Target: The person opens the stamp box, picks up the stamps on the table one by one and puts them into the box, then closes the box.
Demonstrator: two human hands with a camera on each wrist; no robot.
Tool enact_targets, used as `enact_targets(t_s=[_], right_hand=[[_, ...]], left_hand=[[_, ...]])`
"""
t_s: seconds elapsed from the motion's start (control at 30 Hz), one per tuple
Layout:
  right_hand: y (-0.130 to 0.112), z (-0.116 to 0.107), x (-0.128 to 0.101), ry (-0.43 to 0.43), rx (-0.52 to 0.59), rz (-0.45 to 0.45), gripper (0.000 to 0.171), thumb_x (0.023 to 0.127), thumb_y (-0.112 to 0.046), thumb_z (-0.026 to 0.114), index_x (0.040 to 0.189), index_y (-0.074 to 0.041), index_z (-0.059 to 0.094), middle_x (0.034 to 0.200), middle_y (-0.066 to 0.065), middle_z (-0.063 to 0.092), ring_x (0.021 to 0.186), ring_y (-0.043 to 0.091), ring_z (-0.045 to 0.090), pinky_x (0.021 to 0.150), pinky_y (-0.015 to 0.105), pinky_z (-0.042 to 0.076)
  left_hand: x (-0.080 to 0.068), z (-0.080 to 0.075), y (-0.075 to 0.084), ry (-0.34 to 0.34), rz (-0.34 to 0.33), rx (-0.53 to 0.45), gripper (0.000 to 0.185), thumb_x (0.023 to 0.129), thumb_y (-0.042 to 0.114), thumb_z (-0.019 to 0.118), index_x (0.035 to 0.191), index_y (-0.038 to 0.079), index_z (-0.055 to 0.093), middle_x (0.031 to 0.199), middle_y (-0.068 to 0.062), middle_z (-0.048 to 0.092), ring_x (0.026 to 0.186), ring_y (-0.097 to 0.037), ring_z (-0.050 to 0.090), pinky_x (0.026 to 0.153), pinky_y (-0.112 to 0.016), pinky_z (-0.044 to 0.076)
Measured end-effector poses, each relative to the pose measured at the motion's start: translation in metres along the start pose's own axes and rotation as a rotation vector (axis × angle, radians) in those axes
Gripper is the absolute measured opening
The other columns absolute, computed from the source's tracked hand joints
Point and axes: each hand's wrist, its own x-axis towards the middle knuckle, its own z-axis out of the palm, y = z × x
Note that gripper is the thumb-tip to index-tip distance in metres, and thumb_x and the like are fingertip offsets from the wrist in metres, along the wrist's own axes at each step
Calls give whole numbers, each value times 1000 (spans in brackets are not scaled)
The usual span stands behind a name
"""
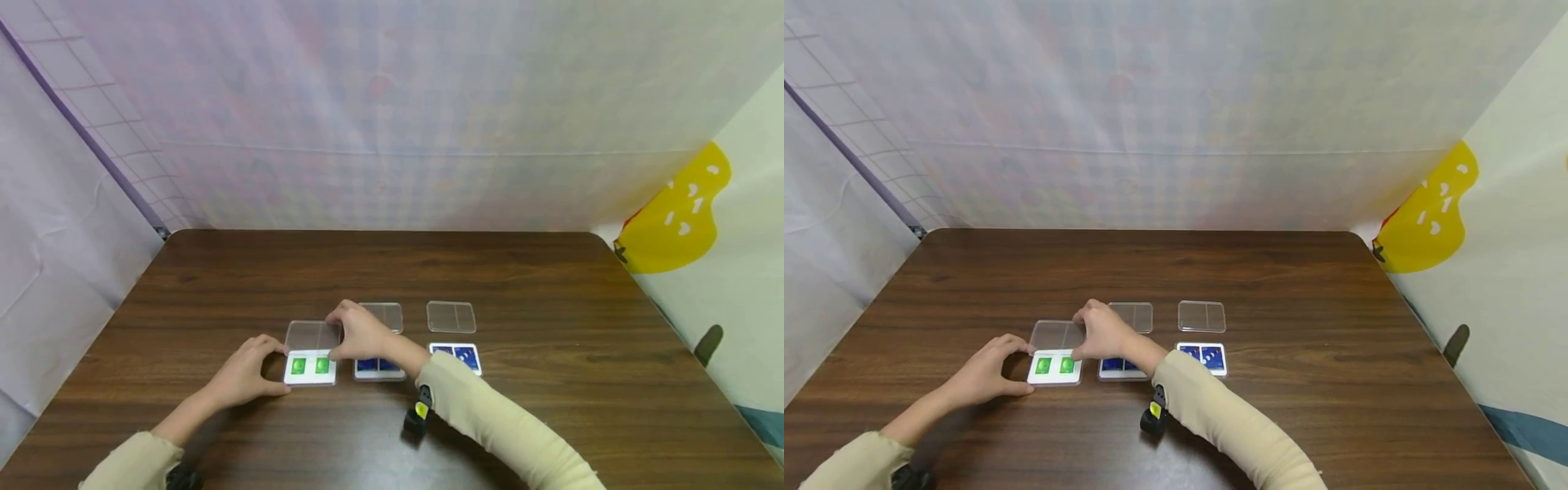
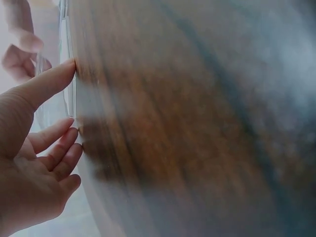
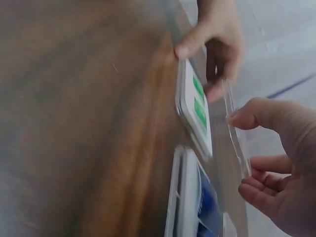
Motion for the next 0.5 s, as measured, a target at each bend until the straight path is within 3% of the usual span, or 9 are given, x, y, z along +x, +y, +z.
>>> enact_targets(t_s=[0.23, 0.5], right_hand=[[-17, 2, -18, -14, 2, -13, 51, 57, -22, 80, 100, 1, 65, 95, 6, 58, 85, 14, 52, 77, 20, 45], [-21, 8, -23, -46, -17, -21, 53, 56, -22, 81, 101, 0, 65, 95, 6, 58, 85, 12, 53, 77, 17, 44]], left_hand=[[-1, -1, 0, 10, 15, 5, 58, 58, 30, 83, 103, 1, 60, 103, -10, 57, 100, -32, 51, 86, -50, 43], [-1, 0, -2, 7, 8, -1, 58, 59, 27, 83, 104, 0, 60, 103, -9, 57, 101, -32, 51, 87, -50, 42]])
